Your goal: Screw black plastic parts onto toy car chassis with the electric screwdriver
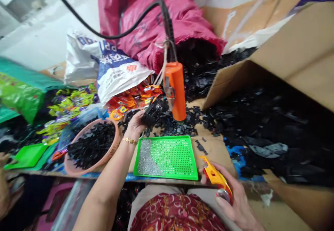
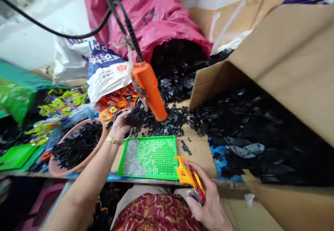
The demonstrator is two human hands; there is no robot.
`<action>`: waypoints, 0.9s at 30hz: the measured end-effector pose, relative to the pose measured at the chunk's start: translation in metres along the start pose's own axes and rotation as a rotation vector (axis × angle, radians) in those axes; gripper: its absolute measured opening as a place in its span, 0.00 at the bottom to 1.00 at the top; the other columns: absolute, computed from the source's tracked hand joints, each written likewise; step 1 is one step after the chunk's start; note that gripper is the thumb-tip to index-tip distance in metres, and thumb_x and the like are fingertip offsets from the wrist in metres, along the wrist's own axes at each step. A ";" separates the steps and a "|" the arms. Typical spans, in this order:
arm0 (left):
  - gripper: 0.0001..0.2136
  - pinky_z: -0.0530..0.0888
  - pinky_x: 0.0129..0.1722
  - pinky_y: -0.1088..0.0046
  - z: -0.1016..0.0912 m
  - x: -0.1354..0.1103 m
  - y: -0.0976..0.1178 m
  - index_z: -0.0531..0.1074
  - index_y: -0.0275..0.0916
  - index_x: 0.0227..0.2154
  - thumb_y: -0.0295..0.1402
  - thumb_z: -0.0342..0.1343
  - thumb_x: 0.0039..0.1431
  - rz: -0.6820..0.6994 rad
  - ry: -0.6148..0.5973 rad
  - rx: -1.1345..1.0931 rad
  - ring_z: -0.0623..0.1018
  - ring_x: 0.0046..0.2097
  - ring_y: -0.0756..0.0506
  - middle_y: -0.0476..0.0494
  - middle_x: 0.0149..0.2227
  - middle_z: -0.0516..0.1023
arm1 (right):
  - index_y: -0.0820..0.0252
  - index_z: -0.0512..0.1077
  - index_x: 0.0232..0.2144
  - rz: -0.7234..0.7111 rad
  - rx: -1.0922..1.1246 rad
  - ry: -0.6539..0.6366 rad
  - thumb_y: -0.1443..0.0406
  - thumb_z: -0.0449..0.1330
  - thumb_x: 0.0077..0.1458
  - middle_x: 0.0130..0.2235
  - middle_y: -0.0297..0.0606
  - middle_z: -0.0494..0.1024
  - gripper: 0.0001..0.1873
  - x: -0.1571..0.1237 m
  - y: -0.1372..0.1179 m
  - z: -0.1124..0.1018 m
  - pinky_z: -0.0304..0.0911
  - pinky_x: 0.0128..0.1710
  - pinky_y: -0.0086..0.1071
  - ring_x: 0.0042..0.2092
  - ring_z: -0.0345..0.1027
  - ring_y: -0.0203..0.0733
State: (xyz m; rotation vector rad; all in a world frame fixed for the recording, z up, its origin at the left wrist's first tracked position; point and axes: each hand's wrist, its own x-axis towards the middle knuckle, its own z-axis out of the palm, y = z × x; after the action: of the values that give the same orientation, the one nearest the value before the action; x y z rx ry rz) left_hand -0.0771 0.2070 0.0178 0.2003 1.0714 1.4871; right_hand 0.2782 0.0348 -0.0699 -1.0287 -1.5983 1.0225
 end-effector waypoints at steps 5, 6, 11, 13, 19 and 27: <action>0.06 0.83 0.49 0.61 -0.048 -0.072 -0.018 0.79 0.35 0.32 0.20 0.60 0.57 -0.034 0.104 -0.099 0.85 0.31 0.45 0.44 0.30 0.87 | 0.61 0.71 0.59 -0.009 0.015 -0.093 0.61 0.60 0.50 0.51 0.48 0.86 0.32 0.018 -0.027 0.032 0.80 0.43 0.29 0.46 0.86 0.48; 0.06 0.83 0.47 0.63 -0.052 -0.082 -0.024 0.80 0.35 0.32 0.20 0.60 0.57 -0.046 0.110 -0.118 0.85 0.31 0.45 0.43 0.30 0.87 | 0.61 0.71 0.58 -0.014 0.013 -0.091 0.62 0.60 0.48 0.50 0.47 0.86 0.33 0.024 -0.033 0.039 0.80 0.43 0.29 0.44 0.86 0.47; 0.06 0.81 0.36 0.73 -0.061 -0.120 -0.058 0.79 0.35 0.31 0.20 0.61 0.57 -0.108 0.121 -0.192 0.84 0.31 0.48 0.44 0.31 0.87 | 0.62 0.68 0.55 0.072 0.065 -0.066 0.61 0.63 0.49 0.35 0.40 0.85 0.30 0.052 -0.054 0.075 0.79 0.33 0.31 0.31 0.81 0.42; 0.05 0.81 0.36 0.72 -0.061 -0.131 -0.070 0.80 0.36 0.32 0.21 0.65 0.54 -0.115 0.088 -0.186 0.84 0.31 0.48 0.46 0.31 0.88 | 0.61 0.67 0.54 0.060 0.057 -0.008 0.58 0.64 0.51 0.35 0.41 0.83 0.29 0.059 -0.056 0.085 0.79 0.33 0.34 0.31 0.80 0.43; 0.14 0.76 0.34 0.77 -0.055 -0.143 -0.069 0.82 0.35 0.35 0.25 0.74 0.42 -0.088 -0.177 0.035 0.80 0.31 0.50 0.48 0.33 0.86 | 0.57 0.65 0.63 -0.503 -0.301 0.133 0.57 0.70 0.52 0.53 0.50 0.80 0.38 0.080 -0.068 0.063 0.78 0.50 0.46 0.50 0.80 0.53; 0.09 0.72 0.27 0.74 -0.046 -0.135 -0.053 0.74 0.33 0.20 0.18 0.67 0.36 -0.283 -0.285 0.266 0.73 0.24 0.51 0.49 0.22 0.75 | 0.64 0.62 0.69 -0.849 -0.470 -0.491 0.55 0.63 0.63 0.57 0.55 0.80 0.38 0.093 -0.077 0.051 0.72 0.56 0.53 0.58 0.75 0.60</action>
State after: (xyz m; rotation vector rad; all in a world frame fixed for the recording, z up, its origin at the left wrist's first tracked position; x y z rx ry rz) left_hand -0.0368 0.0601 0.0159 0.4175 1.0152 1.0264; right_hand 0.1982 0.0924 0.0166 -0.2729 -2.4421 0.3114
